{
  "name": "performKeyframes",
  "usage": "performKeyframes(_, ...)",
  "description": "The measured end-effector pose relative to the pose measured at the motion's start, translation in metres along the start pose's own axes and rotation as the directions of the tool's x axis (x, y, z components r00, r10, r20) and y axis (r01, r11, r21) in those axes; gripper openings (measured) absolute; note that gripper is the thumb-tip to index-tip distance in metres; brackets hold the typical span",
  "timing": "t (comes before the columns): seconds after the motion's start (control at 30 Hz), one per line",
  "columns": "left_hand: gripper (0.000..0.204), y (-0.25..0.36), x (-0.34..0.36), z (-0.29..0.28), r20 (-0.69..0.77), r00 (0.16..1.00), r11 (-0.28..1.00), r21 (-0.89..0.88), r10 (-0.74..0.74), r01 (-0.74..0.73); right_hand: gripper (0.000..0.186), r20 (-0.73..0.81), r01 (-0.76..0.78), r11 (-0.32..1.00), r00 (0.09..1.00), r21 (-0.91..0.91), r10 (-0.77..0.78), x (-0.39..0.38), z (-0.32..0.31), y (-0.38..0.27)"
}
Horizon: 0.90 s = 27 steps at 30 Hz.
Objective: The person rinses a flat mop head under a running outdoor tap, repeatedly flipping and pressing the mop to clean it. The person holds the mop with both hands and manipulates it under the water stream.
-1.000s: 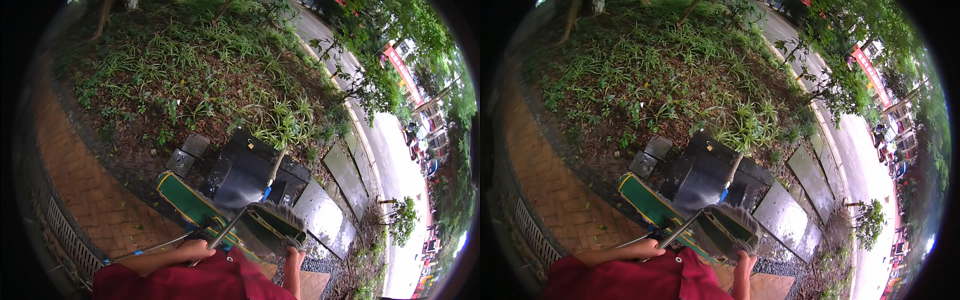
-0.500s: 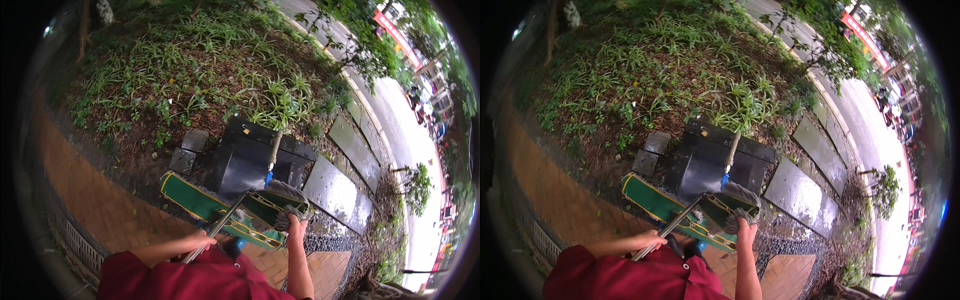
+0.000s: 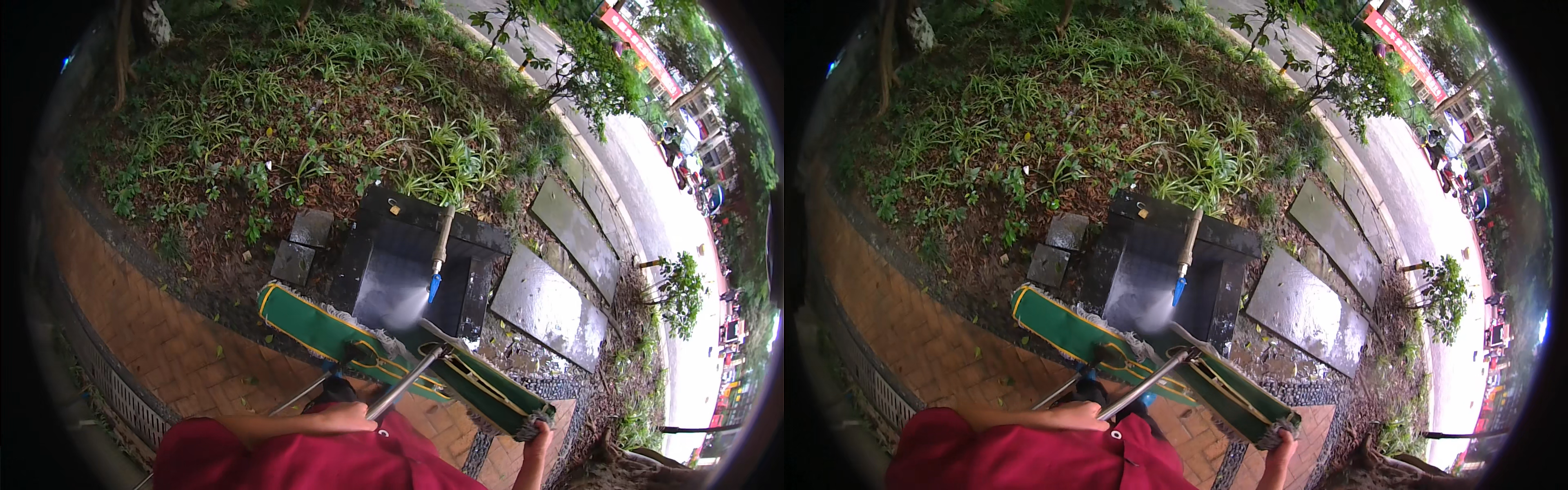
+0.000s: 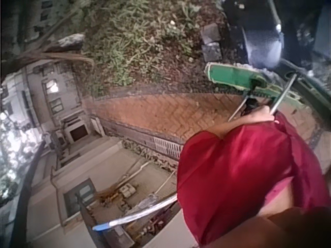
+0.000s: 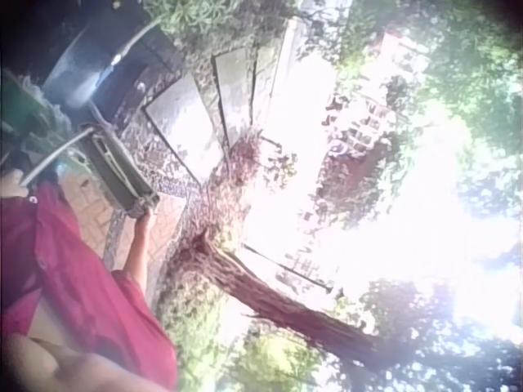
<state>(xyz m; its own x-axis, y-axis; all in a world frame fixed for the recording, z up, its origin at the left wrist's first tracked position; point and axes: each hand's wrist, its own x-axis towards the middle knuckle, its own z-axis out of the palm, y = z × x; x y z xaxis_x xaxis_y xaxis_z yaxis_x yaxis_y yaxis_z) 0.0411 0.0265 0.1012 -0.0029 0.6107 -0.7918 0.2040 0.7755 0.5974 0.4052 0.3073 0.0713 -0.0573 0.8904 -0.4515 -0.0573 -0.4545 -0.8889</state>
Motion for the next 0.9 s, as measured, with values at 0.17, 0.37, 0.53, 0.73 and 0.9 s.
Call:
performKeyframes(0.17, 0.028, -0.044, 0.020, 0.001, 0.003, 0.991, 0.981, -0.141, -0.133, 0.133, 0.027, 0.047, -0.121, 0.977, 0.990, -0.177, 0.131, 0.016, 0.049, 0.057)
performKeyframes(0.37, 0.024, -0.056, 0.020, -0.022, -0.152, 0.978, 0.967, -0.231, -0.141, 0.104, 0.019, 0.260, 0.093, 0.943, 0.965, -0.319, -0.007, 0.039, 0.189, 0.022)
performKeyframes(0.53, 0.031, -0.087, 0.015, -0.037, -0.221, 0.936, 0.950, 0.093, -0.273, 0.299, 0.018, 0.332, 0.254, 0.906, 0.933, -0.339, -0.138, 0.062, 0.257, 0.006)
performKeyframes(0.73, 0.026, -0.152, -0.001, -0.024, -0.452, 0.838, 0.915, 0.103, -0.307, 0.391, 0.026, 0.236, 0.205, 0.948, 0.961, -0.244, -0.147, 0.047, 0.240, 0.039)
performKeyframes(0.9, 0.020, -0.150, 0.012, -0.006, -0.508, 0.850, 0.946, 0.184, -0.140, 0.266, 0.027, 0.009, 0.016, 0.970, 1.000, -0.241, -0.014, 0.042, 0.150, 0.057)
